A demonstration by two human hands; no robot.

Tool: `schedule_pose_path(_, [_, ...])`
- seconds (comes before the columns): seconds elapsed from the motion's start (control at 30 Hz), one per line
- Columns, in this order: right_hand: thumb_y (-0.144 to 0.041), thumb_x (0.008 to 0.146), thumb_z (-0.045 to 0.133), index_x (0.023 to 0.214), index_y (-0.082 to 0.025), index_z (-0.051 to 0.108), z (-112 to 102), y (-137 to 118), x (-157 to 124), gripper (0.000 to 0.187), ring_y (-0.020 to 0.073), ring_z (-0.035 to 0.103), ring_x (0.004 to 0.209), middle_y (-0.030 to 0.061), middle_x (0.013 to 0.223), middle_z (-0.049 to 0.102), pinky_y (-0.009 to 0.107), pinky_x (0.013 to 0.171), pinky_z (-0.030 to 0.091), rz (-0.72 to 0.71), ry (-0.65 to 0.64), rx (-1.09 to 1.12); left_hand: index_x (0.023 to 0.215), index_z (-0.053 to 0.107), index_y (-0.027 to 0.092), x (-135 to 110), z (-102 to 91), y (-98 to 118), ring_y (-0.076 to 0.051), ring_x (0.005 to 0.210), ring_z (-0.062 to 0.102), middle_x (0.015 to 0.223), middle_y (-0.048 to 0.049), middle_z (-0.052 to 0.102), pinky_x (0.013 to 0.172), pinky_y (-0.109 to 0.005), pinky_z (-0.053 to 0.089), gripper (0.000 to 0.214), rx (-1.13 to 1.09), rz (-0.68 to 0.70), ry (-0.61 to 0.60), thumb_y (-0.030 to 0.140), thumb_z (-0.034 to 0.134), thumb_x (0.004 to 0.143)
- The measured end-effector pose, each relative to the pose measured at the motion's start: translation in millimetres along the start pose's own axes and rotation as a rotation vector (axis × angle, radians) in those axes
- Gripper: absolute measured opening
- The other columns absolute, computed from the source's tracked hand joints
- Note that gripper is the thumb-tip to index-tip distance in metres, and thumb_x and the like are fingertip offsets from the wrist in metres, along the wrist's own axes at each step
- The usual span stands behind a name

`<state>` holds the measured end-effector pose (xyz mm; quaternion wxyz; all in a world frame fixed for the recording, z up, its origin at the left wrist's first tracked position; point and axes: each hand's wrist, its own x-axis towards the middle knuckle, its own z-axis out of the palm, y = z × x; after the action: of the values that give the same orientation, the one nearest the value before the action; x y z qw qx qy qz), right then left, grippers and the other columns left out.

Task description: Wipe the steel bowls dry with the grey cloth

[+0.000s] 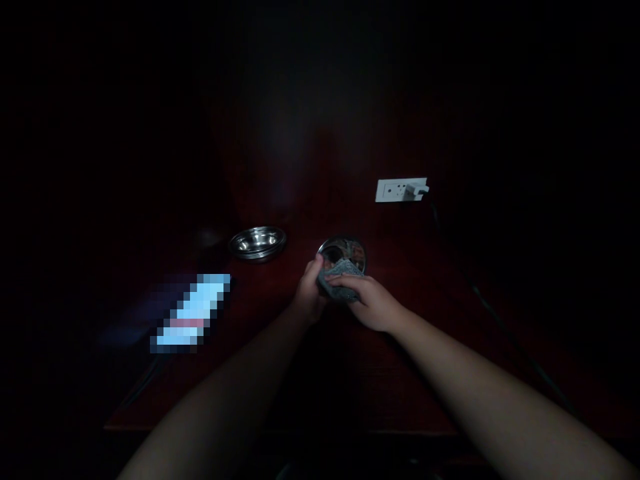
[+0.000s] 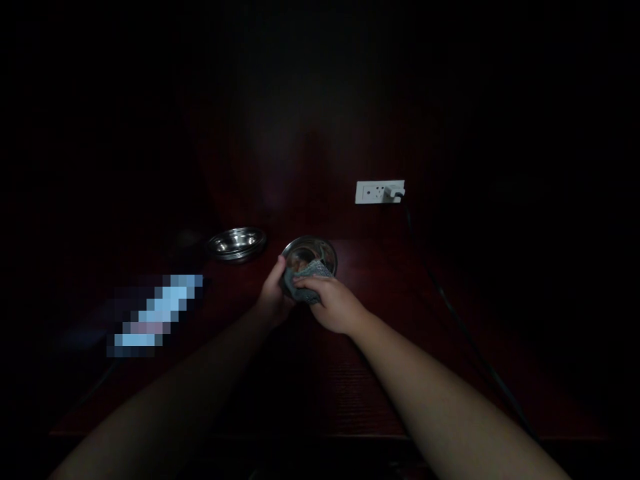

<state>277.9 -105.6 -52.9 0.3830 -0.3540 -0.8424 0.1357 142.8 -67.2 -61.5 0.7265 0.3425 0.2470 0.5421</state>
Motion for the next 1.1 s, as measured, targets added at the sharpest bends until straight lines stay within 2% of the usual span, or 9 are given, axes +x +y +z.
schedule_pose_path(0.13, [-0.002,0.067,0.047,0.114,-0.018,0.061,0,2,0,0.052,0.0216,0.056,0.115,0.0081,0.121,0.063,0.044,0.107,0.036,0.023,-0.048,-0.164,0.098,0.064,0.014,4,1.8,1,-0.024,0.100,0.063,0.098,-0.0092,0.069,0.097,-0.038,0.043,0.043,0.011,0.021,-0.043,0.051,0.055,0.078])
schedule_pose_path(0.23, [-0.002,0.063,0.049,0.116,-0.014,0.060,0,3,0,0.056,0.0237,0.052,0.120,0.0117,0.123,0.061,0.045,0.109,0.033,0.069,-0.055,-0.268,0.097,0.064,0.015,10,-4.2,-5,-0.024,0.096,0.063,0.096,-0.0082,0.069,0.094,-0.039,0.044,0.042,0.107,0.113,0.067,0.052,0.054,0.078])
schedule_pose_path(0.33, [0.000,0.060,0.048,0.119,-0.013,0.058,-1,1,1,0.062,0.0249,0.046,0.127,0.0133,0.131,0.055,0.047,0.111,0.029,0.116,0.004,-0.332,0.092,0.065,0.017,15,-10.0,-10,-0.024,0.098,0.062,0.093,-0.0076,0.069,0.093,-0.037,0.044,0.041,0.274,0.243,0.163,0.054,0.054,0.078])
schedule_pose_path(0.43, [0.000,0.059,0.048,0.123,-0.012,0.056,-2,0,1,0.065,0.0255,0.040,0.131,0.0138,0.136,0.049,0.049,0.112,0.025,0.146,0.046,-0.371,0.095,0.064,0.020,11,-9.1,-10,-0.024,0.091,0.064,0.091,-0.0063,0.069,0.085,-0.038,0.048,0.041,0.334,0.198,0.179,0.055,0.055,0.077])
schedule_pose_path(0.5, [0.000,0.060,0.047,0.125,-0.011,0.054,-2,0,1,0.066,0.0251,0.039,0.132,0.0145,0.137,0.047,0.048,0.112,0.025,0.155,0.031,-0.373,0.100,0.060,0.022,5,-6.0,-7,-0.023,0.084,0.065,0.092,-0.0042,0.067,0.079,-0.041,0.051,0.040,0.325,0.128,0.130,0.053,0.060,0.074])
schedule_pose_path(0.6, [0.000,0.063,0.045,0.127,-0.011,0.053,-1,1,-1,0.065,0.0240,0.041,0.130,0.0149,0.137,0.048,0.047,0.112,0.027,0.134,-0.005,-0.310,0.104,0.054,0.023,-1,-2.0,-2,-0.021,0.084,0.065,0.095,-0.0027,0.066,0.079,-0.044,0.052,0.044,0.209,0.049,0.024,0.049,0.065,0.070])
schedule_pose_path(0.83, [0.000,0.068,0.046,0.127,-0.019,0.053,2,1,-5,0.063,0.0210,0.049,0.124,0.0078,0.131,0.055,0.046,0.110,0.031,0.018,-0.075,-0.119,0.102,0.062,0.013,5,-0.4,2,-0.027,0.103,0.062,0.099,-0.0121,0.069,0.097,-0.043,0.043,0.051,-0.024,-0.037,-0.090,0.056,0.051,0.078])
schedule_pose_path(0.97, [0.000,0.071,0.044,0.125,-0.020,0.054,4,2,-6,0.059,0.0198,0.051,0.122,0.0072,0.130,0.057,0.044,0.107,0.036,0.025,-0.048,-0.003,0.101,0.063,0.015,7,-0.4,-4,-0.026,0.104,0.061,0.101,-0.0093,0.069,0.098,-0.041,0.043,0.042,-0.004,0.026,-0.025,0.048,0.057,0.076])
schedule_pose_path(1.1, [-0.009,0.080,0.045,0.122,-0.019,0.055,7,5,-7,0.044,0.0200,0.056,0.116,0.0077,0.126,0.059,0.040,0.101,0.042,0.074,-0.010,0.196,0.107,0.061,0.018,6,-2.4,-9,-0.025,0.103,0.062,0.103,-0.0082,0.068,0.096,-0.040,0.043,0.046,0.015,0.046,0.012,0.047,0.064,0.072])
